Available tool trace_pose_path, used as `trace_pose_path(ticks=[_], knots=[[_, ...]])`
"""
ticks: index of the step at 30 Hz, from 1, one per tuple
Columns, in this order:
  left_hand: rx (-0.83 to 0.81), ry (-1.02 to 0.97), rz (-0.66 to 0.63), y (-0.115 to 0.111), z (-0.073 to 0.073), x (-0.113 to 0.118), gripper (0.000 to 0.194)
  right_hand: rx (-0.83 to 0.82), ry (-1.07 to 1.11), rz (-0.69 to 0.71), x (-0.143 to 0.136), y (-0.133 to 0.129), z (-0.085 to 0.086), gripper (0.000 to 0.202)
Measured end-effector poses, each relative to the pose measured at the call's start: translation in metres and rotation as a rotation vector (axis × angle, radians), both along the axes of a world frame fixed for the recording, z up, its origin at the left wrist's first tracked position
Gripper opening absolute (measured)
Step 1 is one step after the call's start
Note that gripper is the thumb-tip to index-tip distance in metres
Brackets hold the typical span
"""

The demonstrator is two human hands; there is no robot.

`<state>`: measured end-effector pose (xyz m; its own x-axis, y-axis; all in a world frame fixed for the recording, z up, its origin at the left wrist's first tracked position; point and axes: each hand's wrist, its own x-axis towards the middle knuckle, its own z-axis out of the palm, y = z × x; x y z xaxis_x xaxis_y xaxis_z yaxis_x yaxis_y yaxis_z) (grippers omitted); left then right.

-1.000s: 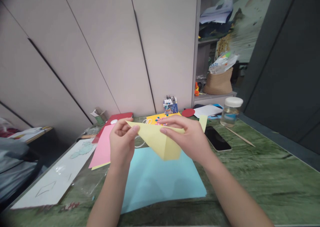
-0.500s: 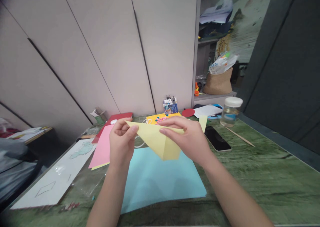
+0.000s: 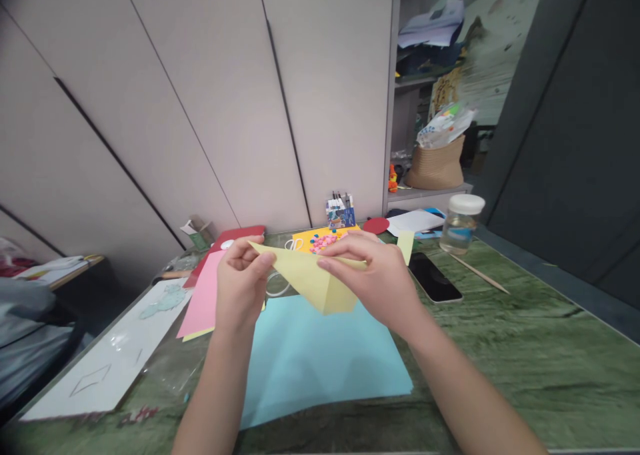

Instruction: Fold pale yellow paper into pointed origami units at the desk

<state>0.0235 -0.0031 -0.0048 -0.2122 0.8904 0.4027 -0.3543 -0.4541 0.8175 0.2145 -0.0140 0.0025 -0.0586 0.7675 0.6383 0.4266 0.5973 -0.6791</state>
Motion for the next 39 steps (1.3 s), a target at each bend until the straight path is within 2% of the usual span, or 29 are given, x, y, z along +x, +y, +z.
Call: trace_pose_path(ticks=[4, 12, 27, 39], knots=[[-0.005, 0.022, 0.029, 0.000, -0.002, 0.001, 0.024, -0.049, 0.007, 0.039, 0.002, 0.002, 0.002, 0.013], [-0.056, -0.007, -0.008, 0.003, -0.002, 0.000, 0.019, -0.067, 0.034, 0.146, 0.008, 0.009, 0.002, 0.016], [-0.062, -0.011, -0.012, 0.006, -0.003, 0.000, 0.017, -0.151, -0.006, 0.140, 0.012, 0.013, 0.004, 0.020], [0.057, 0.055, 0.161, 0.008, -0.010, -0.001, 0.015, -0.158, -0.003, 0.132, 0.011, 0.012, 0.002, 0.017]])
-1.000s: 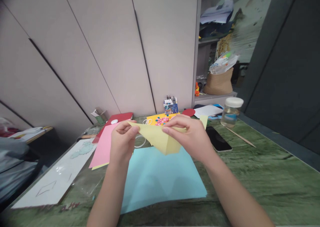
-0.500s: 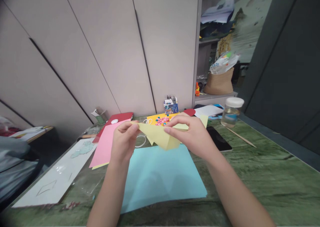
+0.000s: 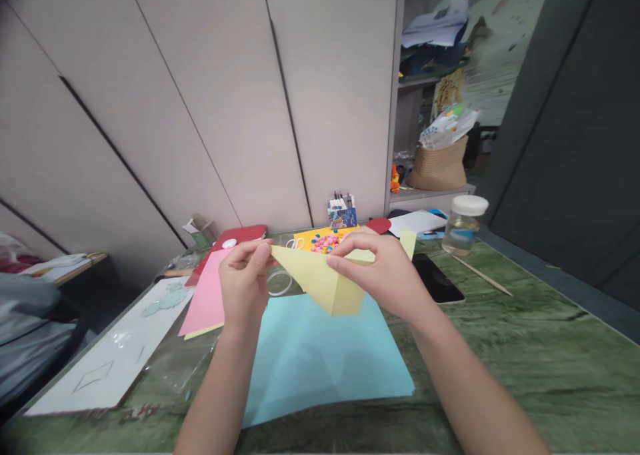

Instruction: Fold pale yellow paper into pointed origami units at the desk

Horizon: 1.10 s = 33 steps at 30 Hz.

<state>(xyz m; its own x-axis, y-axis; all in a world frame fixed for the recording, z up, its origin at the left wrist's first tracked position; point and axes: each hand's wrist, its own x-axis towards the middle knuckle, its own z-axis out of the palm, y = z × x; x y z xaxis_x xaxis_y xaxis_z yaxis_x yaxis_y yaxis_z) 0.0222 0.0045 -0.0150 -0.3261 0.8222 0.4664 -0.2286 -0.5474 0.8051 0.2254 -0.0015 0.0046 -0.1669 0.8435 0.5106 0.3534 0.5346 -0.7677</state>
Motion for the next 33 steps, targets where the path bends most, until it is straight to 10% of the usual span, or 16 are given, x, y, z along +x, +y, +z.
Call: trace_pose_path(ticks=[12, 20, 28, 33], knots=[[-0.103, -0.041, -0.173, -0.001, 0.007, -0.006, 0.016, 0.034, -0.037, -0.016, 0.003, 0.002, 0.000, 0.019], [0.019, 0.107, 0.224, -0.007, 0.001, 0.008, 0.013, 0.008, 0.001, -0.015, 0.002, 0.002, -0.001, 0.019], [-0.046, -0.080, -0.120, -0.001, 0.001, 0.002, 0.020, -0.030, -0.003, -0.031, 0.002, 0.002, 0.001, 0.018], [0.133, 0.151, 0.274, -0.009, -0.002, 0.010, 0.011, -0.030, 0.005, -0.010, 0.001, -0.001, 0.003, 0.018]])
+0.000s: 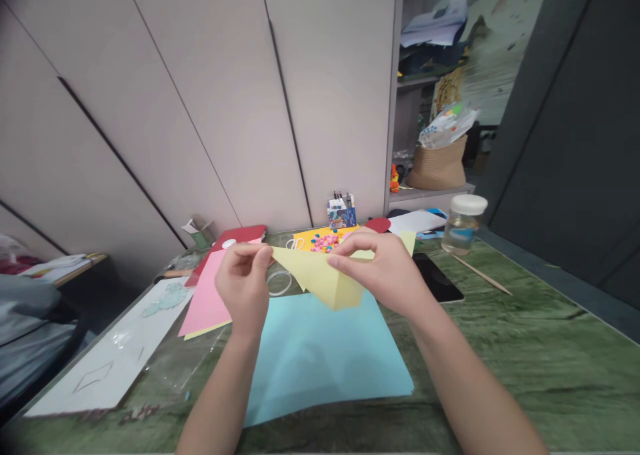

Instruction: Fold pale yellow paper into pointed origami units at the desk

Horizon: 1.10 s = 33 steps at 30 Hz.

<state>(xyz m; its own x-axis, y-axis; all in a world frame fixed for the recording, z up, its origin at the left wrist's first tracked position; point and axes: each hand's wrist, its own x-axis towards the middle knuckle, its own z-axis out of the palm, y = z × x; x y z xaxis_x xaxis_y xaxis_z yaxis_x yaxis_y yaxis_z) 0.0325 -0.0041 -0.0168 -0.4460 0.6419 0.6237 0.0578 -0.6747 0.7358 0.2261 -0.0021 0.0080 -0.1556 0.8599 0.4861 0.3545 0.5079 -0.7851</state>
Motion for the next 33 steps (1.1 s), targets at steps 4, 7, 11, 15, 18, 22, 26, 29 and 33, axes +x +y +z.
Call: trace_pose_path(ticks=[4, 7, 11, 15, 18, 22, 26, 29, 33], knots=[[0.038, 0.015, 0.049, 0.000, -0.002, 0.002, 0.009, -0.020, 0.025, 0.003, 0.000, 0.000, 0.000, 0.019], [-0.111, -0.052, -0.247, 0.003, 0.000, -0.003, 0.019, -0.024, 0.030, -0.006, 0.001, 0.002, -0.001, 0.019], [-0.211, 0.029, -0.473, 0.004, 0.002, -0.008, 0.022, -0.022, 0.044, 0.007, 0.002, 0.004, -0.003, 0.018], [-0.230, 0.062, -0.343, 0.003, 0.001, -0.008, 0.020, 0.003, 0.047, 0.026, 0.002, 0.003, -0.004, 0.019], [-0.255, 0.088, -0.256, 0.003, 0.002, -0.008, 0.022, 0.019, 0.048, 0.031, 0.001, 0.001, -0.004, 0.019], [-0.261, 0.111, -0.187, 0.000, 0.005, -0.008, 0.018, 0.027, 0.057, 0.033, -0.001, 0.000, -0.003, 0.018], [-0.178, 0.122, -0.051, -0.005, 0.005, -0.004, 0.008, 0.023, 0.063, 0.025, -0.001, 0.000, -0.004, 0.018], [-0.088, 0.117, 0.090, -0.007, 0.005, -0.003, 0.004, 0.019, 0.082, 0.014, 0.001, 0.001, -0.005, 0.017], [-0.151, 0.144, 0.034, -0.008, 0.008, -0.003, 0.004, -0.007, 0.014, 0.011, 0.004, 0.001, -0.002, 0.017]])
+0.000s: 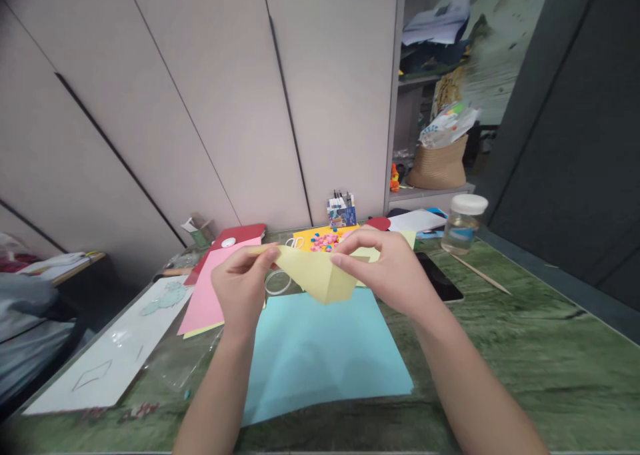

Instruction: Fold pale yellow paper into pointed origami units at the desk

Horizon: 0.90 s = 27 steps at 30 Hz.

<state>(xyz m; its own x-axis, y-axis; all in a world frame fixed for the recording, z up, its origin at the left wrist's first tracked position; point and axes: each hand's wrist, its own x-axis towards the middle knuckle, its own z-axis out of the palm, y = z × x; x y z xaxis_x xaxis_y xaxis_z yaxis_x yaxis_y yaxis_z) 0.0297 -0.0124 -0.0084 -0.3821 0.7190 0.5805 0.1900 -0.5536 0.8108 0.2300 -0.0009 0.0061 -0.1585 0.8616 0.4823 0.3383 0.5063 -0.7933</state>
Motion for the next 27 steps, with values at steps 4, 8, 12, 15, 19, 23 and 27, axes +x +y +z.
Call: trace_pose_path(ticks=[4, 8, 12, 15, 19, 23, 27], knots=[[-0.054, 0.028, -0.070, 0.000, 0.004, 0.000, 0.006, -0.025, -0.083, 0.071, 0.002, 0.000, 0.007, 0.020], [-0.116, 0.075, -0.150, 0.002, 0.002, 0.002, 0.006, -0.018, -0.153, 0.130, 0.000, -0.002, 0.009, 0.026], [-0.129, 0.132, -0.156, 0.004, -0.002, 0.003, 0.005, -0.032, -0.292, 0.147, -0.005, -0.005, 0.008, 0.027], [-0.126, 0.126, -0.172, 0.004, -0.002, 0.002, 0.006, -0.039, -0.363, 0.115, -0.007, -0.005, 0.006, 0.028], [-0.144, 0.055, -0.249, 0.006, 0.000, -0.003, 0.013, -0.068, -0.246, 0.053, -0.004, -0.001, 0.003, 0.032], [-0.200, 0.066, -0.324, 0.008, 0.002, -0.011, 0.015, -0.099, -0.052, -0.069, 0.002, 0.002, 0.003, 0.028], [-0.261, 0.217, -0.349, 0.004, 0.008, -0.016, 0.013, -0.108, -0.108, -0.037, 0.007, 0.005, 0.004, 0.029]])
